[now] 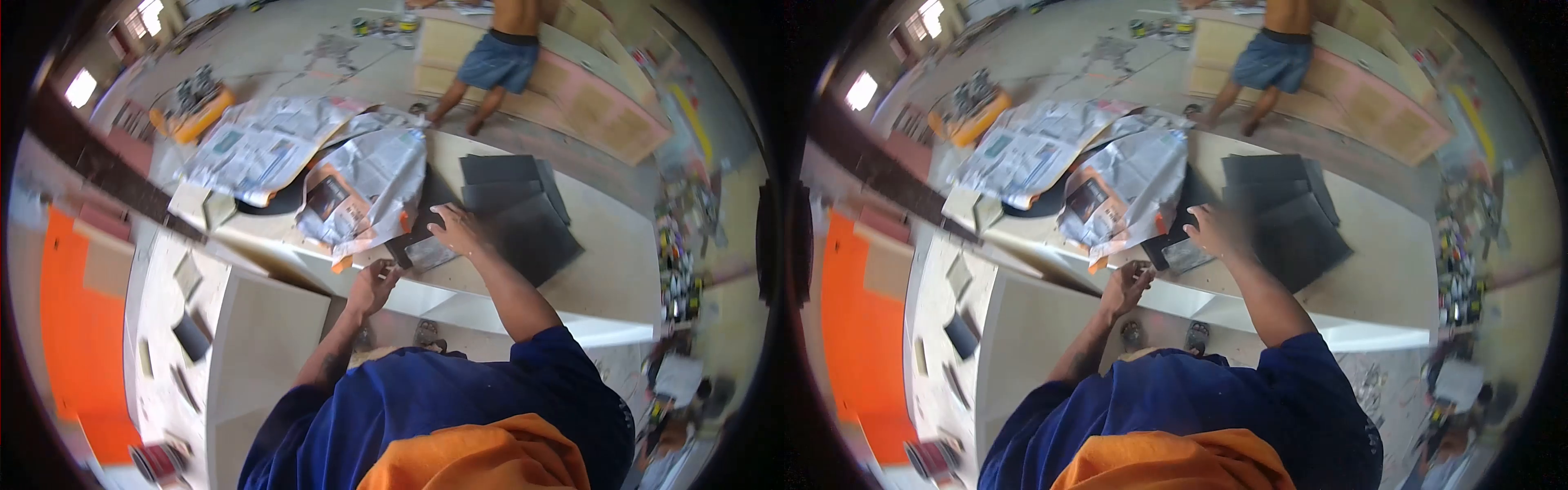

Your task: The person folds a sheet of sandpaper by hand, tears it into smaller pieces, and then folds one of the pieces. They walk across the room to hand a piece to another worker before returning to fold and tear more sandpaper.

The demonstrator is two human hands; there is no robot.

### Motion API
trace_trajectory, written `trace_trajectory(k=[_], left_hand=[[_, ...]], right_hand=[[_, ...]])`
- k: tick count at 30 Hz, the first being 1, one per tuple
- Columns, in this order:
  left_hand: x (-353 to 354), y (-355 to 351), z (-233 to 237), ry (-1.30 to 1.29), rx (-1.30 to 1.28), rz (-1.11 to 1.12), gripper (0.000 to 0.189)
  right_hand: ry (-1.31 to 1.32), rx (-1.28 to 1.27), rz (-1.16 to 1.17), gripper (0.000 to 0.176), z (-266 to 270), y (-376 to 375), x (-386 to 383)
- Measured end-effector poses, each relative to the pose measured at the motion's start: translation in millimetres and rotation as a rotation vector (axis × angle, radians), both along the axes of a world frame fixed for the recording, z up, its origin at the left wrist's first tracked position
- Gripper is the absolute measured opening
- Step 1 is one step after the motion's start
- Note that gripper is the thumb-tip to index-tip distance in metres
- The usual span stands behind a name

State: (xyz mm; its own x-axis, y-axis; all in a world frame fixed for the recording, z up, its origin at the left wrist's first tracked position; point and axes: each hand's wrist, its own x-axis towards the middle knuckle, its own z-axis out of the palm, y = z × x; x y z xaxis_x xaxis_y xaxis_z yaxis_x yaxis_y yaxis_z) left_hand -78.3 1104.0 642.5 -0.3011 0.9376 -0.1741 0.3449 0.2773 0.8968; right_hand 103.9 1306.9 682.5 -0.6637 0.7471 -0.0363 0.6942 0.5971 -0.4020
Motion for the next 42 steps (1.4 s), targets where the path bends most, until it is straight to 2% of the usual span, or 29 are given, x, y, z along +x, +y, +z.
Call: trace_trajectory(k=[3,7,10,11,14,15,18,20,22,27,30,33,38,42], left_hand=[[10,-14,43,-0.017,0.003,0.088,0.039],[2,-47,52,0.017,-0.003,0.313,0.037],[-14,-74,35,0.068,-0.002,0.542,0.037],[-21,-79,32,0.064,0.082,0.615,0.039],[-52,-82,43,0.136,0.028,0.825,0.041],[-72,-81,38,0.126,-0.007,0.833,0.041],[-138,-66,7,0.122,0.099,0.929,0.032],[-195,-53,-26,0.244,0.273,0.900,0.029],[-236,-40,-6,0.232,0.080,0.943,0.032],[-310,-10,6,0.485,-0.079,0.950,0.035],[-330,-6,3,0.652,-0.073,0.860,0.034],[-340,-7,-12,0.843,0.047,0.755,0.025],[-354,-6,-19,1.002,0.187,0.649,0.017],[-347,-6,-8,1.012,0.107,0.579,0.019]], right_hand=[[0.052,-0.029,0.099,0.048,17,-6,-10],[0.193,0.051,0.187,0.049,14,-7,-21],[0.279,0.046,0.256,0.054,28,-15,-36],[0.297,0.058,0.283,0.055,31,-17,-42],[0.334,0.053,0.351,0.060,35,-21,-63],[0.343,0.047,0.370,0.062,37,-21,-72],[0.332,0.065,0.423,0.063,53,-33,-98],[0.308,0.091,0.434,0.061,54,-37,-114],[0.287,0.061,0.430,0.060,57,-40,-130],[0.219,0.009,0.408,0.057,60,-47,-162],[0.200,0.013,0.352,0.056,56,-50,-175],[0.231,-0.026,0.313,0.053,48,-51,-179],[0.266,-0.025,0.221,0.054,53,-61,-183],[0.230,-0.019,0.202,0.057,57,-66,-183]])
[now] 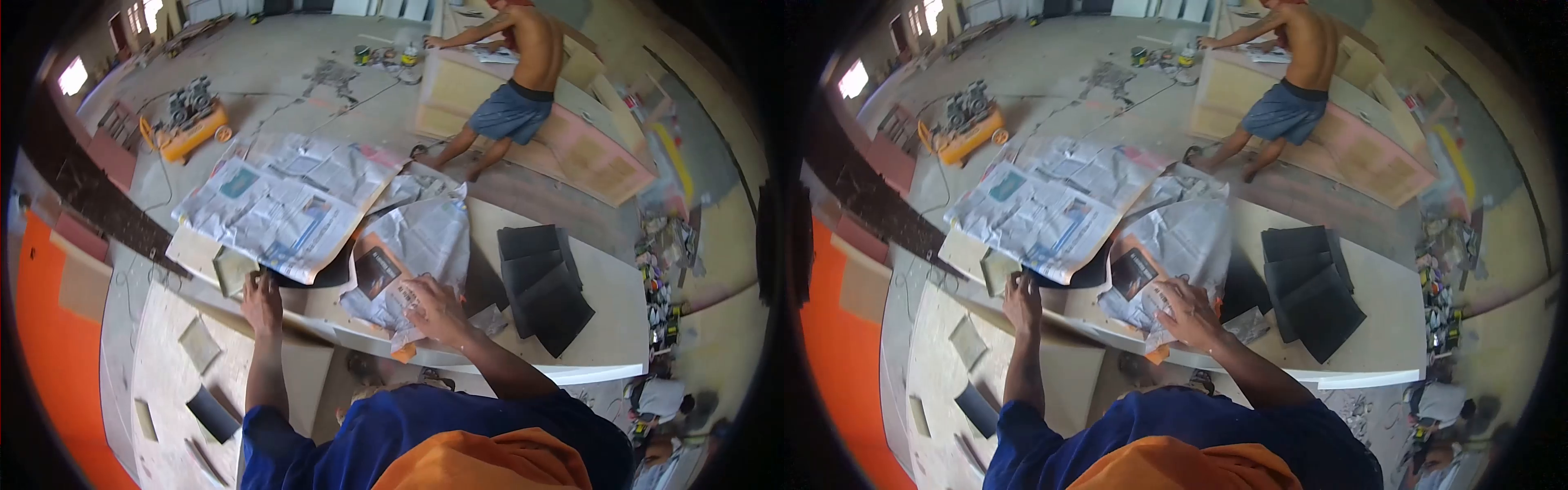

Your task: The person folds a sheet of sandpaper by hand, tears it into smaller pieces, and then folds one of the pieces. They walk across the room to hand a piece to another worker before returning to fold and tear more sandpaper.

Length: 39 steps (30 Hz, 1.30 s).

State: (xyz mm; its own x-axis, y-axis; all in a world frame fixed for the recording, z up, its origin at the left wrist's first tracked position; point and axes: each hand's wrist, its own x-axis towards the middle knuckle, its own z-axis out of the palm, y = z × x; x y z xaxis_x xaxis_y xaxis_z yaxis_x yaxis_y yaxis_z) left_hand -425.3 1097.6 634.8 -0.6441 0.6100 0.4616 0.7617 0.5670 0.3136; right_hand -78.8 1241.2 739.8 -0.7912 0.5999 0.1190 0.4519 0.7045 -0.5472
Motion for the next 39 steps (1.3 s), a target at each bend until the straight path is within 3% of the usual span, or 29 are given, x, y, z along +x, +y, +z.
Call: trace_trajectory(k=[10,17,20,24,26,29,32,35,39], left_hand=[[17,1,2,-0.037,0.111,0.014,0.024],[8,2,-10,-0.185,0.121,0.100,0.018],[-3,2,-10,-0.306,-0.087,0.174,0.022],[-7,-1,0,-0.392,-0.152,0.182,0.030],[-16,-4,-14,-0.399,0.007,0.084,0.029],[-4,-3,-2,-0.490,0.189,0.056,0.029],[-4,-3,-12,-0.378,0.219,0.033,0.030],[-5,-1,-15,-0.473,0.320,-0.039,0.032],[-2,-2,-25,-1.011,0.588,0.037,0.032]], right_hand=[[-0.104,-0.057,-0.042,0.059,-2,-2,9],[-0.032,0.009,-0.023,0.057,-22,3,19],[0.001,0.011,0.013,0.057,-22,6,12],[0.004,-0.034,0.100,0.058,-14,8,-15],[-0.086,-0.144,0.125,0.057,0,7,-33],[0.007,0.058,0.250,0.054,2,3,-59],[0.007,0.047,0.319,0.054,4,0,-83],[0.040,0.024,0.395,0.051,12,-10,-110],[0.110,-0.143,0.484,0.045,8,-27,-156]])
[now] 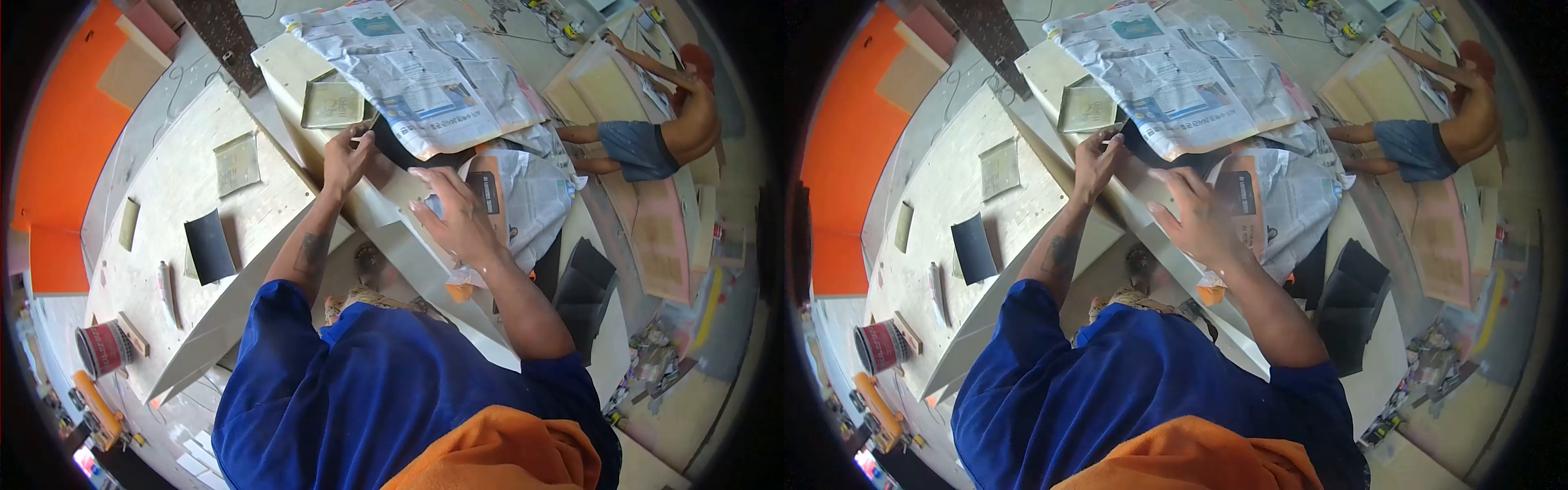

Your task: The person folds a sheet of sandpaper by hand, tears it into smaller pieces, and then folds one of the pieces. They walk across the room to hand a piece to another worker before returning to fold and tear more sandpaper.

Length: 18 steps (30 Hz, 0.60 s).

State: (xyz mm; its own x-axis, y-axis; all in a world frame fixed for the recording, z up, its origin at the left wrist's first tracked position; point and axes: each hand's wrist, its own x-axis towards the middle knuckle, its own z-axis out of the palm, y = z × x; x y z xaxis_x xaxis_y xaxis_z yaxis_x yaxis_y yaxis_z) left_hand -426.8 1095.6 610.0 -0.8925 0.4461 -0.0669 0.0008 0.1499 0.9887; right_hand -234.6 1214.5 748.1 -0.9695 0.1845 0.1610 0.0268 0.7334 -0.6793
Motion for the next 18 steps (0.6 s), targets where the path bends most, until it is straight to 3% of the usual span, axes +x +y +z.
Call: trace_trajectory(k=[3,6,9,14,18], left_hand=[[-1,1,-15,-0.210,0.191,-0.013,0.031],[1,3,-14,-0.201,0.210,-0.012,0.032],[4,3,-13,-0.174,0.195,-0.021,0.032],[5,4,-15,-0.158,0.176,-0.057,0.031],[8,2,-3,-0.164,0.150,-0.061,0.029]], right_hand=[[-0.135,-0.307,0.000,0.040,-26,-6,-45],[-0.352,-0.508,-0.200,0.043,-65,3,-88],[-0.337,-0.644,-0.405,0.047,-84,4,-110],[-0.305,-0.944,-0.515,0.033,-94,9,-119],[-0.329,-0.932,-0.513,0.033,-94,10,-117]])
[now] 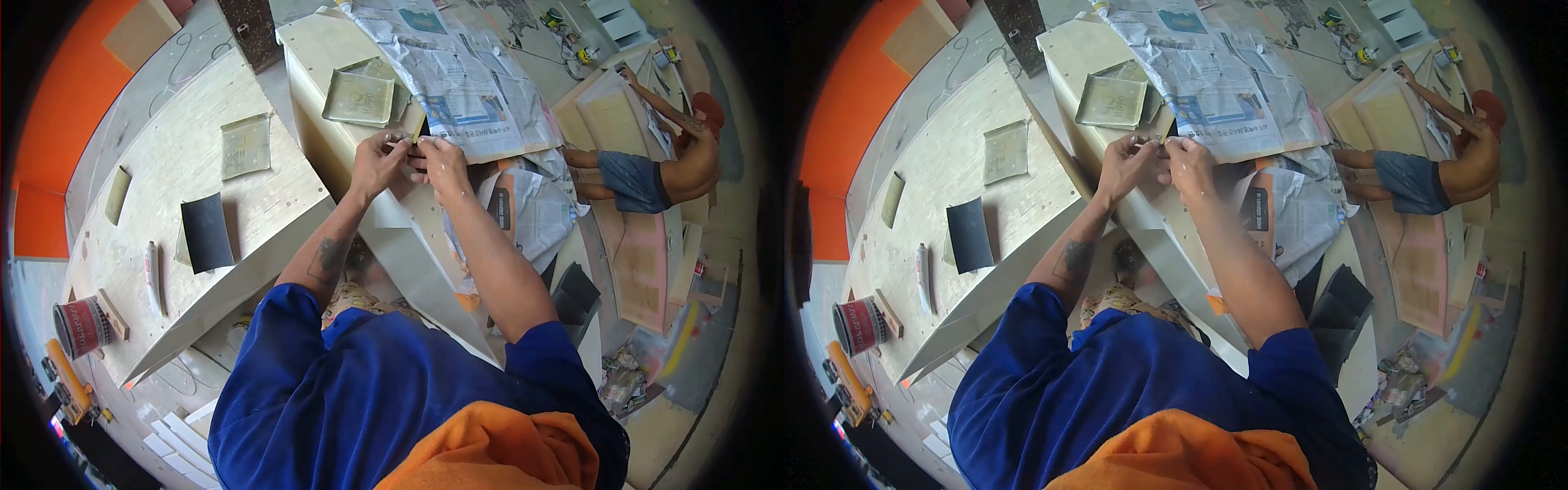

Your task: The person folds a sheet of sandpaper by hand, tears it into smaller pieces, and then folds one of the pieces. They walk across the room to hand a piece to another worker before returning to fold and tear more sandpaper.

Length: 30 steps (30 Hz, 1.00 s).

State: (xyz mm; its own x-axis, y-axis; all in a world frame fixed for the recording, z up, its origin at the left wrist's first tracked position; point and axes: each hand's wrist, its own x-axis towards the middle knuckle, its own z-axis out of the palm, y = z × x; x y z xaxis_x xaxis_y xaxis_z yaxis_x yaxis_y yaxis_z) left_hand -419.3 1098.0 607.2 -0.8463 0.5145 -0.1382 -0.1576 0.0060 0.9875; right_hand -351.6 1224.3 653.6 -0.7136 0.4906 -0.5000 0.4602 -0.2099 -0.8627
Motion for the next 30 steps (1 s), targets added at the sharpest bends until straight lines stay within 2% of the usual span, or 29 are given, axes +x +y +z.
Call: trace_trajectory(k=[6,12,21,24,30], left_hand=[[0,-1,11,-0.045,-0.014,-0.009,0.029],[1,3,2,-0.133,0.144,-0.004,0.030],[2,1,9,-0.063,0.061,0.001,0.031],[3,2,7,-0.127,0.127,0.041,0.031],[2,-11,8,-0.019,-0.052,0.124,0.034]], right_hand=[[0.036,-0.085,0.004,0.030,-1,3,2],[0.036,-0.094,-0.002,0.030,5,3,4],[0.014,-0.111,0.014,0.027,10,5,4],[0.009,-0.104,0.013,0.026,5,9,4],[0.010,-0.065,-0.027,0.024,36,0,12]])
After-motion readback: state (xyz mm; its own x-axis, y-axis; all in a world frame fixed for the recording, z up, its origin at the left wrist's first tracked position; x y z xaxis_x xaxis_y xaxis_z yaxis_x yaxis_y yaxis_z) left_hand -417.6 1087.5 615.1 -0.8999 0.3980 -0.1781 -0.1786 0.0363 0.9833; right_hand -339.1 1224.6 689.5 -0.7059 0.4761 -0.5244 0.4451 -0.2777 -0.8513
